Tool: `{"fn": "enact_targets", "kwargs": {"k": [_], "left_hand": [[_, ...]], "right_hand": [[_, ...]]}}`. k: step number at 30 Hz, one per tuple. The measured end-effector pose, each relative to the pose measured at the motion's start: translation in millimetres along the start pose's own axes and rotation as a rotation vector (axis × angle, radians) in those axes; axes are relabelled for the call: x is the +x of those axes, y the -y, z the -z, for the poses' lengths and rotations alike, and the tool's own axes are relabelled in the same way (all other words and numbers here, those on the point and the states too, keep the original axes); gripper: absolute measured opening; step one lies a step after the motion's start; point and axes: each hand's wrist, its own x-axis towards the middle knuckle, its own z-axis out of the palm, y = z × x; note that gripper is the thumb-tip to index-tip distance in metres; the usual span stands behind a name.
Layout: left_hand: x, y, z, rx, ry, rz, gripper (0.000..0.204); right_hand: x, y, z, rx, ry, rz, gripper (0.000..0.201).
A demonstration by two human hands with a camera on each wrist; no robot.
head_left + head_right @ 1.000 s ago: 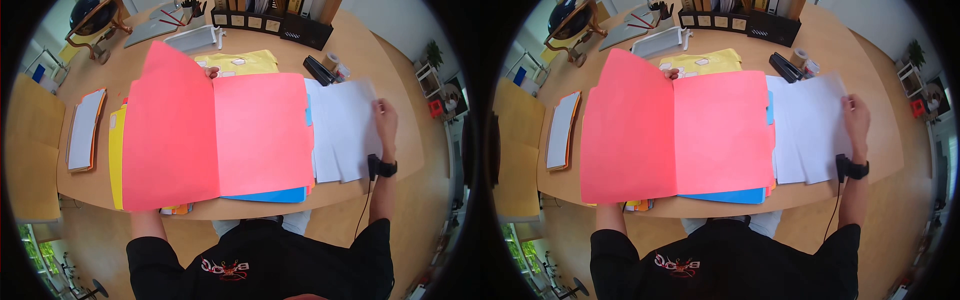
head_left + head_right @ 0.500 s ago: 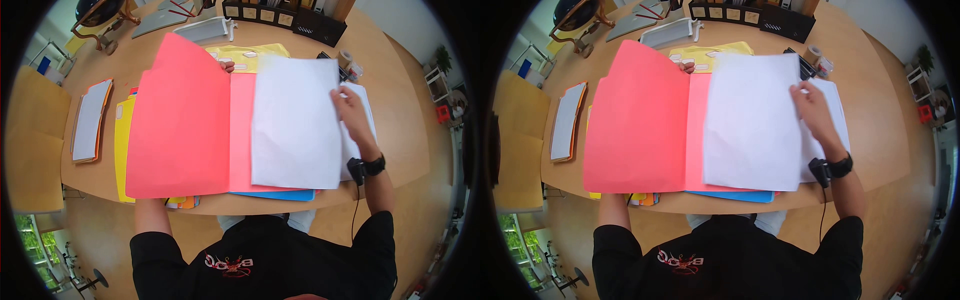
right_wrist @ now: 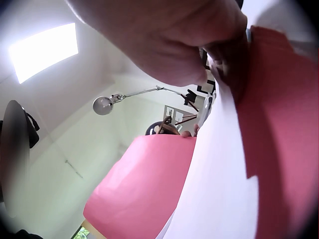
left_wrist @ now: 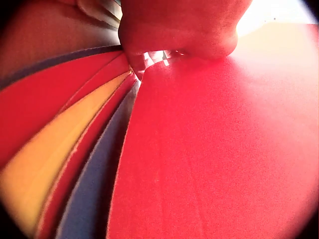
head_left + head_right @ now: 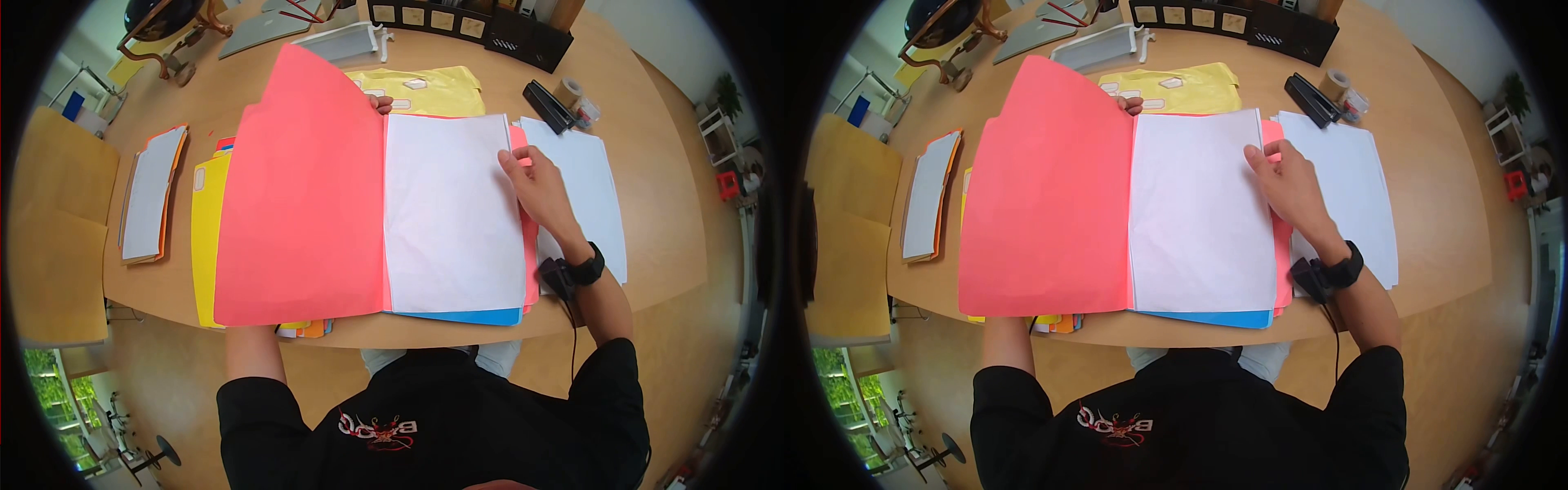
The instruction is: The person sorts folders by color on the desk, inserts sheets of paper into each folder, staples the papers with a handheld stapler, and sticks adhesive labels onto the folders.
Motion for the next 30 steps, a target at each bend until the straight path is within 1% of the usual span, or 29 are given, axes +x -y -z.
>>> {"fn": "enact_targets", "kwargs": {"k": [1, 2, 4, 6, 8, 9, 10, 11, 12, 14, 17, 18, 20, 22, 24, 25, 27, 28, 29, 30], "left_hand": [[3, 0, -1, 0.003, 0.001, -0.002, 0.034], [-1, 0, -1, 0.006, 0.001, -0.002, 0.034], [-21, 2, -5, 0.013, 0.005, 0.007, 0.034], [-34, 4, -10, 0.02, 0.019, 0.013, 0.034], [-20, 0, -4, 0.029, 0.037, 0.015, 0.034], [-13, -2, -3, 0.034, 0.046, 0.011, 0.034], [-17, 0, -6, 0.04, 0.053, 0.005, 0.034], [-10, -1, -7, 0.049, 0.057, 0.0, 0.034], [-9, 0, -11, 0.058, 0.059, -0.005, 0.034], [-11, -1, -16, 0.076, 0.057, -0.013, 0.034], [-9, -6, -19, 0.109, 0.052, -0.02, 0.034], [-16, -5, -23, 0.121, 0.055, -0.02, 0.034], [-10, -10, -26, 0.142, 0.061, -0.016, 0.034], [-8, -11, -33, 0.166, 0.072, -0.011, 0.035], [-4, -16, -33, 0.19, 0.085, -0.015, 0.035], [-3, -16, -36, 0.201, 0.09, -0.018, 0.035], [15, -17, -45, 0.226, 0.102, -0.022, 0.035], [7, -21, -39, 0.239, 0.108, -0.024, 0.035], [6, -23, -40, 0.251, 0.115, -0.022, 0.035], [-4, -25, -38, 0.262, 0.121, -0.019, 0.035]], "right_hand": [[-5, 13, 9, -0.179, -0.06, -0.015, 0.047], [-5, 23, 21, -0.18, -0.06, -0.016, 0.047], [6, 32, 44, -0.447, -0.152, 0.019, 0.054], [46, 5, 61, -0.469, -0.311, 0.237, 0.052], [97, -34, 73, -0.763, -0.378, 0.405, 0.048], [107, -42, 73, -0.763, -0.386, 0.401, 0.048], [116, -48, 72, -0.883, -0.272, 0.279, 0.046], [123, -51, 71, -0.994, -0.152, 0.156, 0.044], [130, -54, 74, -0.989, -0.156, 0.157, 0.044], [138, -52, 75, -0.933, -0.07, 0.071, 0.042], [145, -37, 78, -0.951, -0.103, 0.137, 0.04], [144, -27, 76, -0.943, -0.103, 0.134, 0.04], [145, -4, 63, -0.699, -0.215, 0.2, 0.045], [149, 19, 44, -0.007, 0.157, 0.079, 0.059], [132, 43, 11, 0.439, 0.359, 0.061, 0.066], [125, 52, -6, 0.595, 0.43, 0.128, 0.068], [125, 57, -45, 0.756, 0.531, 0.161, 0.059], [124, 64, -56, 0.678, 0.553, 0.151, 0.058], [118, 71, -68, 0.731, 0.5, 0.195, 0.052], [122, 69, -84, 0.779, 0.504, 0.238, 0.05]]}}
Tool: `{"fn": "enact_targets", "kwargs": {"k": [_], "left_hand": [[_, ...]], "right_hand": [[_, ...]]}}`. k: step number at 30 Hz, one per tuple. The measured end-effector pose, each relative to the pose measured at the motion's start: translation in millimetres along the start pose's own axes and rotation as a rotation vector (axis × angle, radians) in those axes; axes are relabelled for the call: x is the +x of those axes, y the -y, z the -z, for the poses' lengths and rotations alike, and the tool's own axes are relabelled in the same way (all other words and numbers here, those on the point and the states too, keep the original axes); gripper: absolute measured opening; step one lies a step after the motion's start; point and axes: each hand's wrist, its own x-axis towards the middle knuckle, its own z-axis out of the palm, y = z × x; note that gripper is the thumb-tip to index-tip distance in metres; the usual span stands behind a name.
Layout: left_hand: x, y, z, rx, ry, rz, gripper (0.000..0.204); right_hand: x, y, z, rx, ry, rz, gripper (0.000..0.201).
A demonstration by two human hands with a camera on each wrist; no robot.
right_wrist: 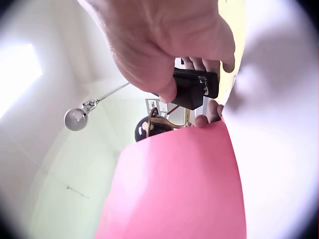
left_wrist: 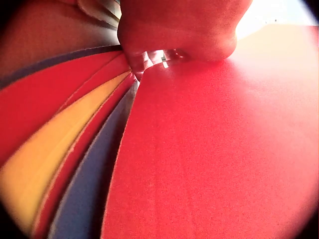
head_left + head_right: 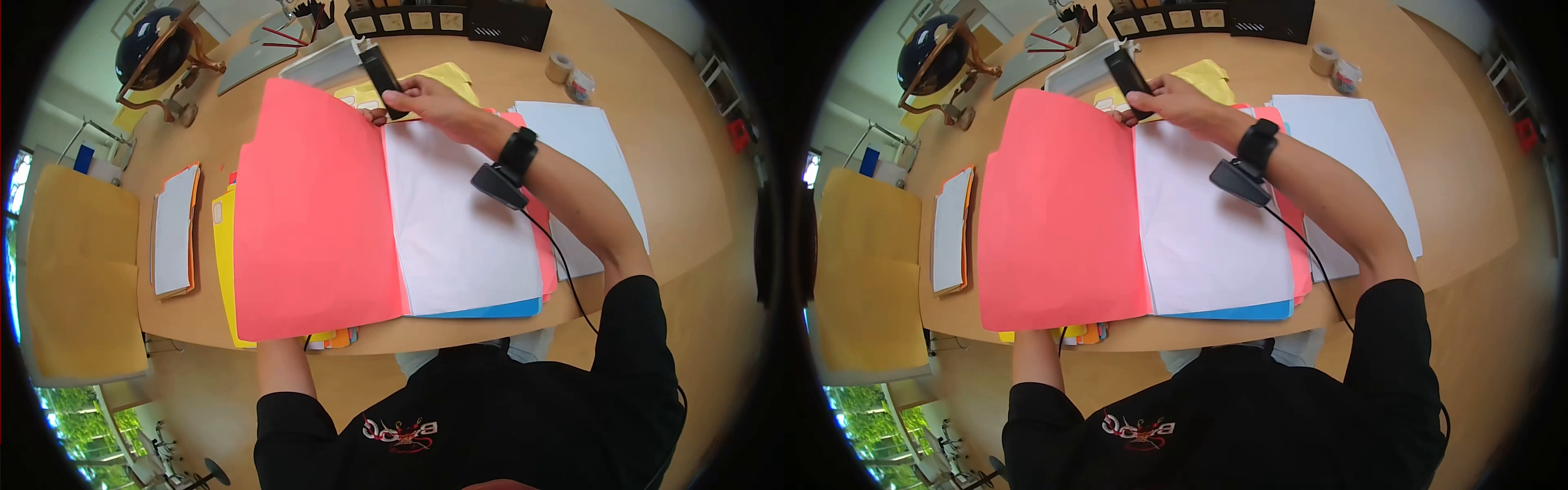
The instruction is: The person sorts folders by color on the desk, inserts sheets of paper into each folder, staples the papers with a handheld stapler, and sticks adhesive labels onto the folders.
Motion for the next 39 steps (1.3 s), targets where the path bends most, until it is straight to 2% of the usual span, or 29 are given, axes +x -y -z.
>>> {"fn": "enact_targets", "kwargs": {"k": [1, 3, 5, 7, 9, 10, 11, 13, 14, 16, 18, 19, 20, 21, 23, 26, 30, 32, 33, 35, 36, 38, 39], "left_hand": [[2, -2, -1, 0.01, 0.008, 0.004, 0.035], [2, -3, -7, 0.025, 0.021, 0.007, 0.035], [3, -4, -10, 0.036, 0.027, 0.008, 0.035], [1, -5, -11, 0.043, 0.027, 0.005, 0.035], [-1, -17, -20, 0.043, 0.024, 0.002, 0.035], [115, 2, -55, 0.039, 0.022, -0.001, 0.036], [230, 8, -110, 0.036, 0.019, -0.003, 0.036], [185, 20, -128, 0.034, 0.015, -0.008, 0.036], [173, 21, -130, 0.033, 0.013, -0.01, 0.036], [174, 21, -126, 0.084, 0.062, -0.017, 0.039], [178, 30, -120, 0.158, 0.071, -0.082, 0.038], [180, 34, -118, 0.232, 0.081, -0.146, 0.037], [180, 34, -119, 0.278, 0.065, -0.167, 0.036], [180, 34, -119, 0.279, 0.066, -0.166, 0.036], [178, 32, -120, 0.467, 0.095, -0.179, 0.037], [174, 26, -120, 0.535, 0.099, -0.109, 0.032], [171, 25, -123, 0.498, 0.124, -0.13, 0.029], [170, 24, -122, 0.531, 0.189, -0.197, 0.026], [169, 21, -123, 0.535, 0.188, -0.193, 0.026], [167, 19, -125, 0.462, 0.235, -0.156, 0.03], [167, 19, -125, 0.466, 0.237, -0.15, 0.03], [167, 18, -125, 0.397, 0.239, -0.076, 0.032], [168, 17, -126, 0.405, 0.243, -0.076, 0.032]], "right_hand": [[7, -11, -3, 0.037, 0.016, 0.047, 0.049], [4, -9, -11, -0.115, -0.067, 0.068, 0.047], [-3, 1, -3, -0.187, -0.074, 0.079, 0.045], [-11, 14, 17, -0.662, -0.316, 0.108, 0.054], [-18, 15, 60, -0.848, -0.381, 0.179, 0.06], [-25, 14, 82, -0.855, -0.377, 0.178, 0.06], [-33, 13, 102, -0.892, -0.434, 0.121, 0.06], [-51, 12, 137, -0.962, -0.551, 0.005, 0.06], [-59, 8, 153, -0.967, -0.548, 0.005, 0.06], [-69, 0, 176, -1.149, -0.669, -0.064, 0.061], [-76, 0, 184, -1.186, -0.65, -0.116, 0.061], [-79, -1, 187, -1.222, -0.631, -0.17, 0.06], [-83, -1, 188, -1.224, -0.638, -0.147, 0.059], [-85, -1, 189, -1.223, -0.637, -0.147, 0.059], [-87, -2, 191, -1.27, -0.653, -0.159, 0.058], [-86, -4, 193, -1.257, -0.622, -0.14, 0.057], [-85, -5, 191, -1.248, -0.595, -0.042, 0.058], [-81, 1, 182, -1.549, -0.634, -0.177, 0.055], [-74, 4, 173, -1.546, -0.631, -0.177, 0.055], [-57, 5, 152, -1.439, -0.523, 0.139, 0.049], [-45, -5, 137, -1.401, -0.477, 0.34, 0.04], [-34, 21, 83, -1.105, 0.008, 0.146, 0.04], [-29, 20, 62, -1.041, 0.143, 0.226, 0.037]]}}
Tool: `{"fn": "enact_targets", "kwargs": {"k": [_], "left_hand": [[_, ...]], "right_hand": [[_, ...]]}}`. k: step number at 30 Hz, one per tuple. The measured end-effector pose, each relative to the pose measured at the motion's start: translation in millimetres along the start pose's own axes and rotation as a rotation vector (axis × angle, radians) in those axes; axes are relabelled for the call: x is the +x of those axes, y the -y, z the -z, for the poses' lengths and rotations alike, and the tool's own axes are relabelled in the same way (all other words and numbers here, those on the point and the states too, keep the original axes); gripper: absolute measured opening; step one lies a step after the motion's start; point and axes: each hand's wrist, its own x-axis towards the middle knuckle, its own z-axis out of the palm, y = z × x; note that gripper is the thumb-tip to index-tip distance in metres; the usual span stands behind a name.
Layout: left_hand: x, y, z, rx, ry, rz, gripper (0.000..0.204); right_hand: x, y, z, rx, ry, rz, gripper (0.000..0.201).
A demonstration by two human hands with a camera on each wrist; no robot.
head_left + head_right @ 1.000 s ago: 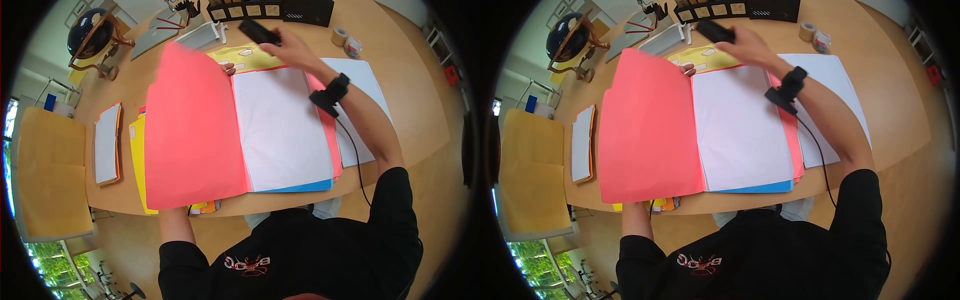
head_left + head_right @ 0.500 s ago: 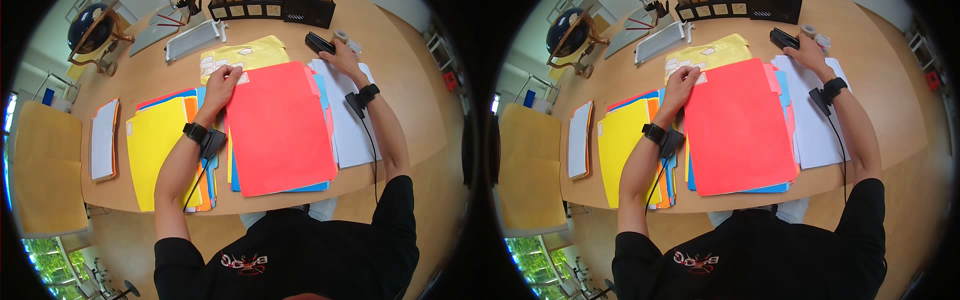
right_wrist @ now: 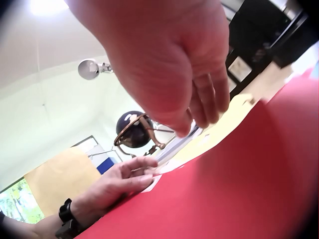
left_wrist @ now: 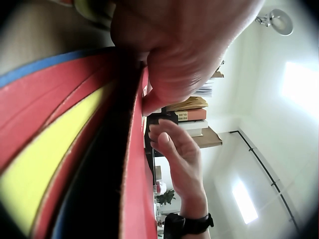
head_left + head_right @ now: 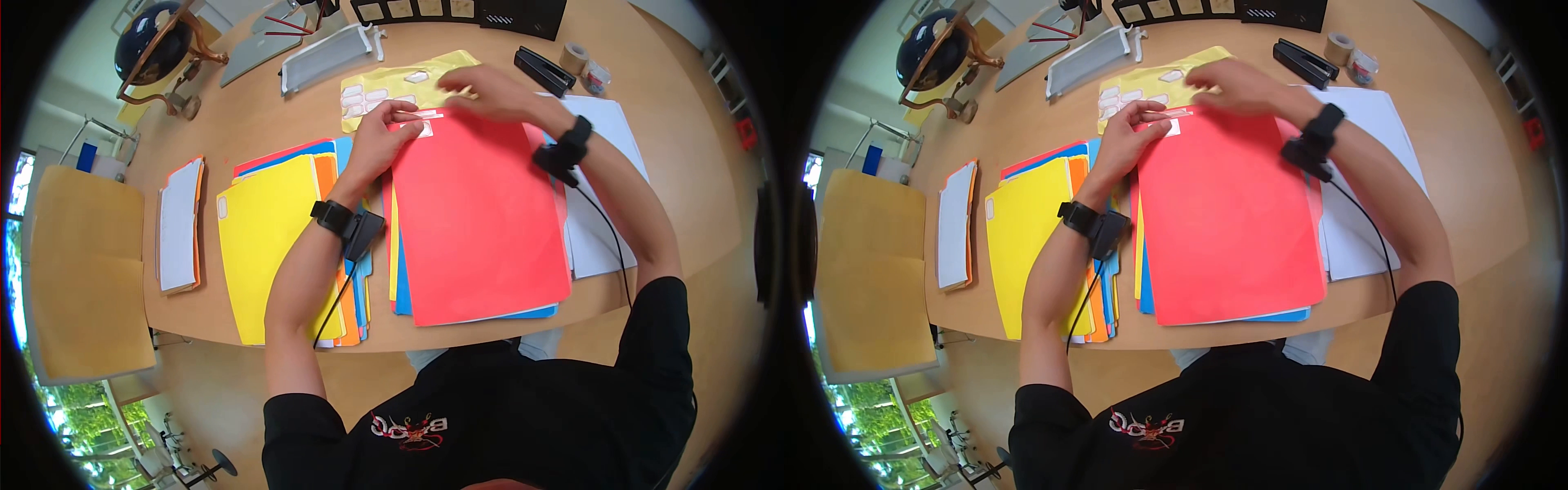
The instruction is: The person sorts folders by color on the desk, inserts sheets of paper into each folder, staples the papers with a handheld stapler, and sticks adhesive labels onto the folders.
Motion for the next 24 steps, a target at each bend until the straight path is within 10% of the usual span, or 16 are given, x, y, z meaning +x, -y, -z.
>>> {"fn": "enact_targets", "kwargs": {"k": [7, 17, 24], "left_hand": [[2, 8, 0, -0.002, -0.041, 0.041, 0.031], [1, -5, -2, -0.412, -0.161, 0.076, 0.036], [-3, -4, -10, -0.467, -0.027, 0.032, 0.025]], "right_hand": [[40, -8, -54, -0.164, -0.046, 0.117, 0.04], [7, 48, -30, 0.1, -0.168, -0.212, 0.045], [-29, 24, -4, 0.087, -0.065, -0.059, 0.033]]}}
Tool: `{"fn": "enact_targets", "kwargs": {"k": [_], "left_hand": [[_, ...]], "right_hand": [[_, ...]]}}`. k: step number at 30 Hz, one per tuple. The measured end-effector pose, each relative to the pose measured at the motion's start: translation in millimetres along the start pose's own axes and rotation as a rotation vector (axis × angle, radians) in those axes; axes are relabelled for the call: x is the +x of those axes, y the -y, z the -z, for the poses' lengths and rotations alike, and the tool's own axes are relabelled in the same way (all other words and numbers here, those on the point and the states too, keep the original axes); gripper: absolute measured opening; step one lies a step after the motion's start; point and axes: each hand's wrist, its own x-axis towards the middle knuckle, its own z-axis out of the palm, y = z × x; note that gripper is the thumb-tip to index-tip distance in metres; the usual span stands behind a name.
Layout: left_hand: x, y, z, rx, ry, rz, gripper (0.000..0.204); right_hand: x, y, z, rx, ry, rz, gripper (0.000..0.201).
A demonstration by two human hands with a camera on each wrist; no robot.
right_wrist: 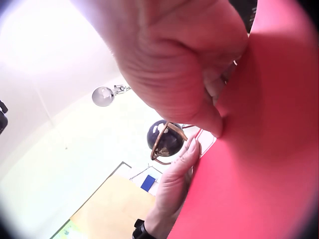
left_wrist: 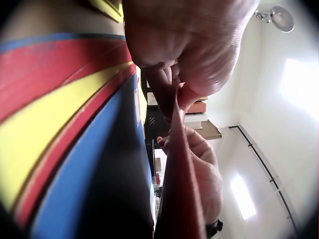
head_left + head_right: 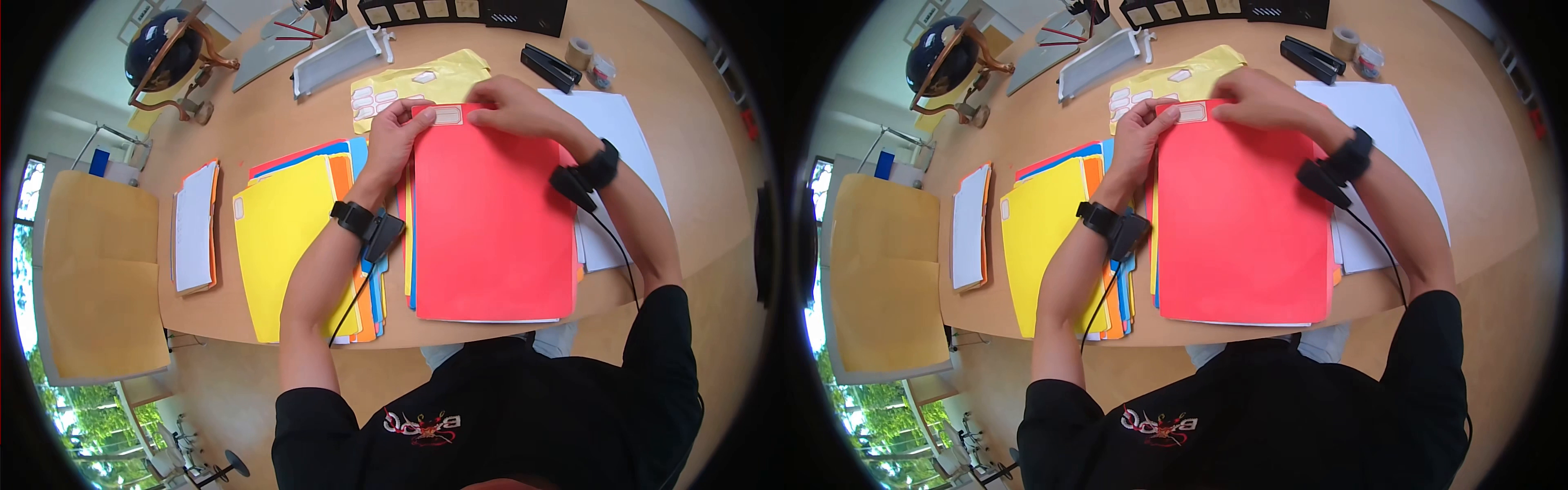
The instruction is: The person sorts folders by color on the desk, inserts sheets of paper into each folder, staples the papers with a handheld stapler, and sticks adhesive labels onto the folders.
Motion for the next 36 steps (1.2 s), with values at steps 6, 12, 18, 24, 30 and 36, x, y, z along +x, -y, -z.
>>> {"fn": "enact_targets", "kwargs": {"k": [6, 12, 18, 24, 30, 36], "left_hand": [[5, 1, 0, -0.122, -0.224, 0.062, 0.026], [2, 0, -1, 0.068, -0.146, 0.112, 0.027], [-4, -6, -17, 0.369, -0.092, -0.041, 0.029], [-42, -139, -41, 0.335, -0.022, -0.048, 0.034], [-88, -224, 52, 0.239, -0.203, -0.054, 0.046], [-143, -187, 198, 0.356, -0.567, 0.1, 0.042]], "right_hand": [[-60, -41, 10, -0.133, -0.459, -0.2, 0.044], [-80, -53, -4, 0.501, -0.398, -0.414, 0.039], [-79, -69, -8, 0.585, -0.467, -0.398, 0.038], [-97, -86, -15, 0.258, -0.513, -0.111, 0.031], [-85, -65, -10, 0.659, -0.426, -0.419, 0.019], [-85, -61, -11, 0.584, -0.408, -0.419, 0.023]]}}
